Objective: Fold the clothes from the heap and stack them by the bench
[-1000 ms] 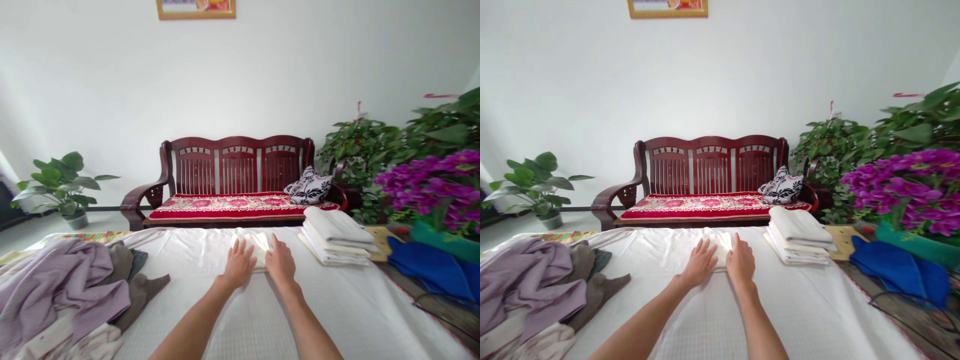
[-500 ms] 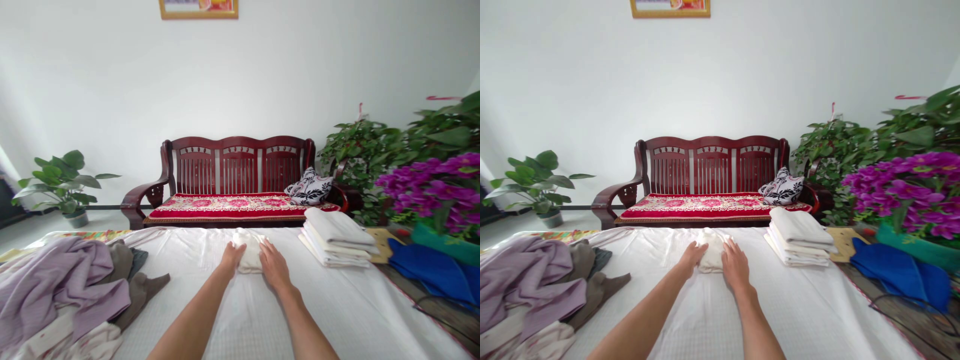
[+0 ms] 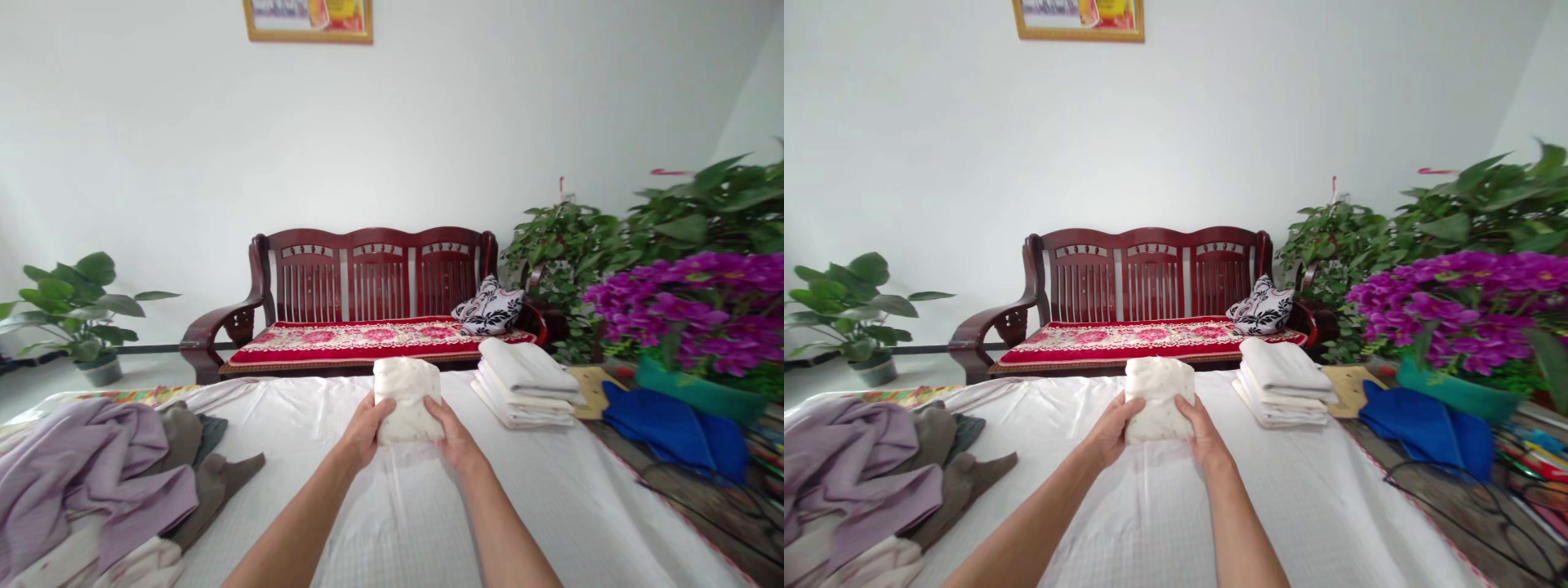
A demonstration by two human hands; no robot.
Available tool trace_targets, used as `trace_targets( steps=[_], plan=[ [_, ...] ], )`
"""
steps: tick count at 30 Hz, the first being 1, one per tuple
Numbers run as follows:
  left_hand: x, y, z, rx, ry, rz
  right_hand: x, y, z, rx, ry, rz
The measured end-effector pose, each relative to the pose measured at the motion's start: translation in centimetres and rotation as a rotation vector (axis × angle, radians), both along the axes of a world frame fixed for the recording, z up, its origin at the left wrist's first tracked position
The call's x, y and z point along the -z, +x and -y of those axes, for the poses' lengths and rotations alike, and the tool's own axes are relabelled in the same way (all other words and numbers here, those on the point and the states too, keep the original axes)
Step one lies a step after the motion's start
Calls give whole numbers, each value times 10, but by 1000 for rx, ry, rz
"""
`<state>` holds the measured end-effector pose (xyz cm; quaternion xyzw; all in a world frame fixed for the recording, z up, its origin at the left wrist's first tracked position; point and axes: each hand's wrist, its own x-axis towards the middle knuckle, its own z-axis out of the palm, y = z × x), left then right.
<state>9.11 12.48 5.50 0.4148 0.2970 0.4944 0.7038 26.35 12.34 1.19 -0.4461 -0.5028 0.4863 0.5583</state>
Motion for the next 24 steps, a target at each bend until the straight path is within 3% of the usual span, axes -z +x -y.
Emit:
trace_targets(
  steps=[3,9,11,15,18,21,24],
  plan=[
    [-3,-5,7,31,0,47,-18,3,13,-148,-129,-275],
    [4,-18,24,134,-78,-48,-60,27,26,-32,-58,-262],
    [12,-28,31,120,-100,-116,-82,48,27,24,-22,-231],
    [41,-54,42,-38,-66,-334,-137,110,18,203,83,-215],
    [66,-71,42,-167,18,-424,-166,163,7,308,35,-156],
    [83,-81,39,-236,67,-449,-166,205,-1,559,-132,67],
    [93,-83,37,-243,122,-488,-149,227,-5,652,-220,188]
  ],
)
